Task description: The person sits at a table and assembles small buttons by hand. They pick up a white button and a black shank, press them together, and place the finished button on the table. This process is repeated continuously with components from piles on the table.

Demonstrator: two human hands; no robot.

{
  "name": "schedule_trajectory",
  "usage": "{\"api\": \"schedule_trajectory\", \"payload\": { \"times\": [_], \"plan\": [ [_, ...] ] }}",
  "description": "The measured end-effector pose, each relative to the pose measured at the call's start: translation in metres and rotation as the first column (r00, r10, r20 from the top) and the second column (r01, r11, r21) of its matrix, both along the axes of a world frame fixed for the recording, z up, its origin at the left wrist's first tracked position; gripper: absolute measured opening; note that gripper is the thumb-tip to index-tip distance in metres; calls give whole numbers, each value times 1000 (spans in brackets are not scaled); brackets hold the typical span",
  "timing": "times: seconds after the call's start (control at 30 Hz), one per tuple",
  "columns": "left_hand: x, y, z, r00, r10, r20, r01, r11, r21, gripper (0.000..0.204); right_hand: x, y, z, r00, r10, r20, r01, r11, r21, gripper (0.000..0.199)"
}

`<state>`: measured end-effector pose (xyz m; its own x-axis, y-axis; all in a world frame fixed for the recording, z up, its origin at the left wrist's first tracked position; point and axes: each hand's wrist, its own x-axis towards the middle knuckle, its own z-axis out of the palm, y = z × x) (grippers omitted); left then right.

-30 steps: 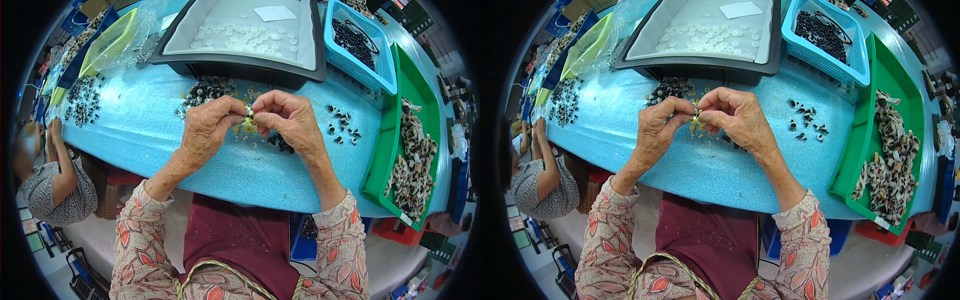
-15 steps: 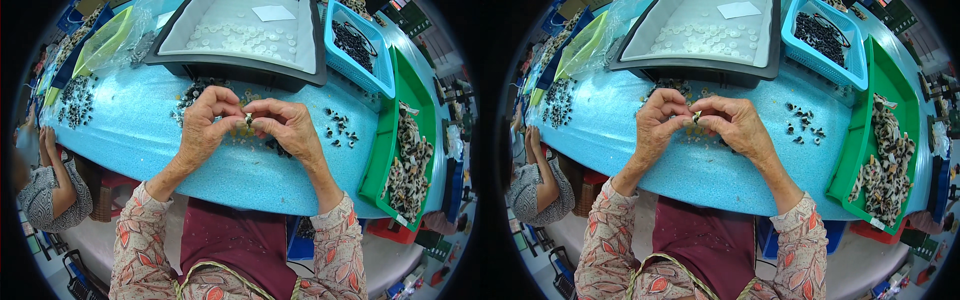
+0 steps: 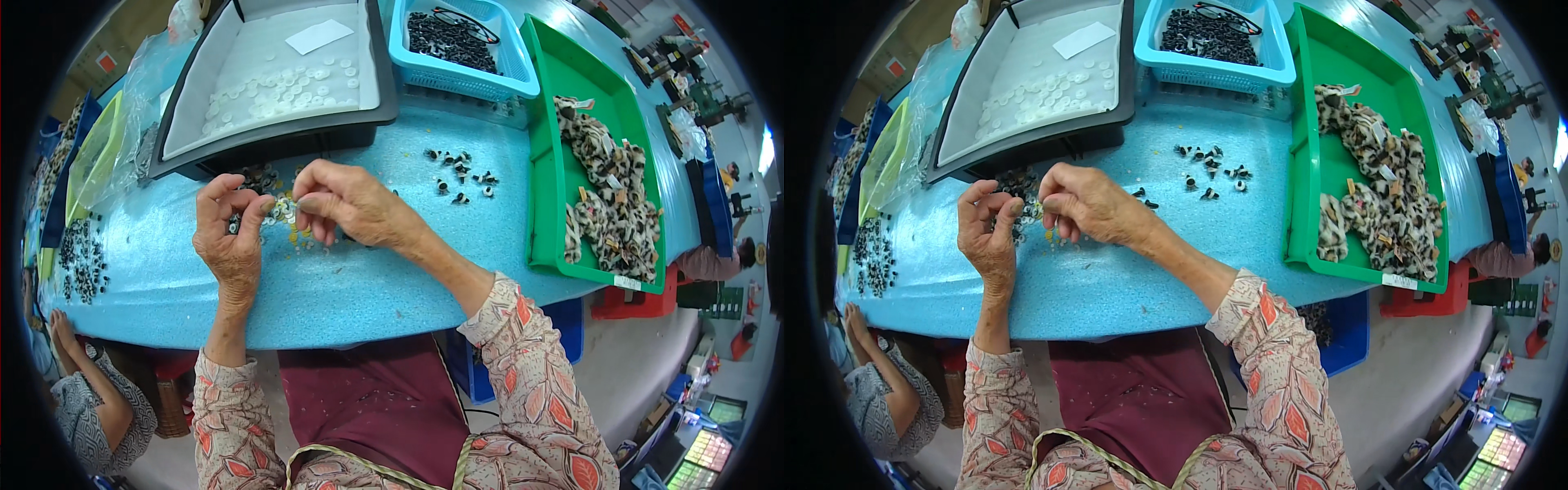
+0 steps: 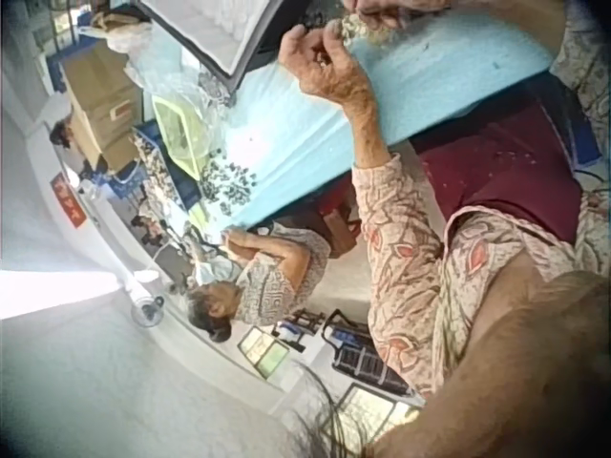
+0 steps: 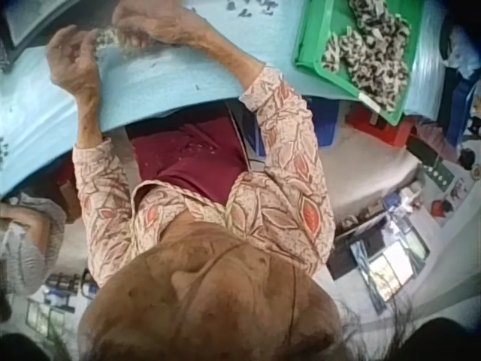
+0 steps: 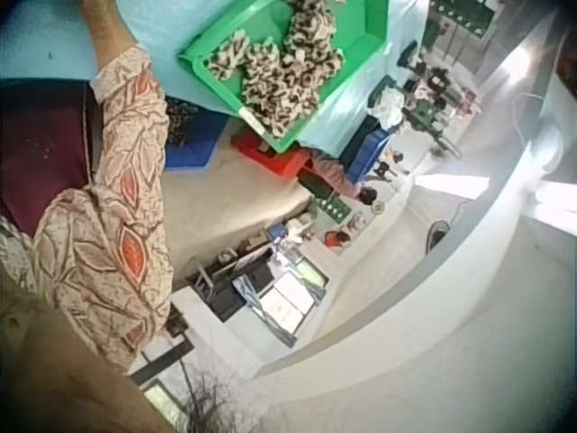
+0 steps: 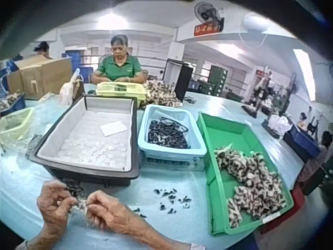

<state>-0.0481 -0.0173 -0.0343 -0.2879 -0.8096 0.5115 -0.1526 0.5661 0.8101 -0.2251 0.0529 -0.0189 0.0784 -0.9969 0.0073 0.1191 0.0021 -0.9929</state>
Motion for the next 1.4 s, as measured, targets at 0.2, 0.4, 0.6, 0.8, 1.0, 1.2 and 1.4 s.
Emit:
{"api": "schedule_trajectory", "payload": {
  "times": [0.2, 0.4, 0.6, 0.8, 1.0, 1.2, 1.4],
  "plan": [
    [-6, 1, -1, 999, 38, 15, -37, 994, -99, 35, 13, 8, 3, 969, -82, -233, 63, 994, -85, 7],
    [-6, -3, -5, 996, 75, 52, -59, 963, -263, 34, -5, -4, -9, 903, -326, -280, 251, 929, -271, 8],
    [-4, -5, -3, 991, 108, 78, -82, 956, -282, 30, -50, 35, 23, 643, -447, -622, 393, 890, -233, 15],
    [-4, -4, -5, 990, 70, 120, -22, 934, -358, 25, -80, 86, 17, 310, -581, -752, 591, 738, -327, 10],
    [-2, -3, -5, 986, 89, 143, -34, 938, -346, 24, -57, 92, 1, 496, -611, -617, 444, 789, -424, 9],
    [-1, -4, -5, 986, 102, 135, -48, 933, -357, 25, -48, 75, -17, 423, -496, -758, 193, 867, -459, 14],
    [3, 3, 5, 995, 72, 72, -63, 991, -122, 19, -47, 68, -13, 347, -436, -830, 109, 898, -426, 12]
  ]
}}
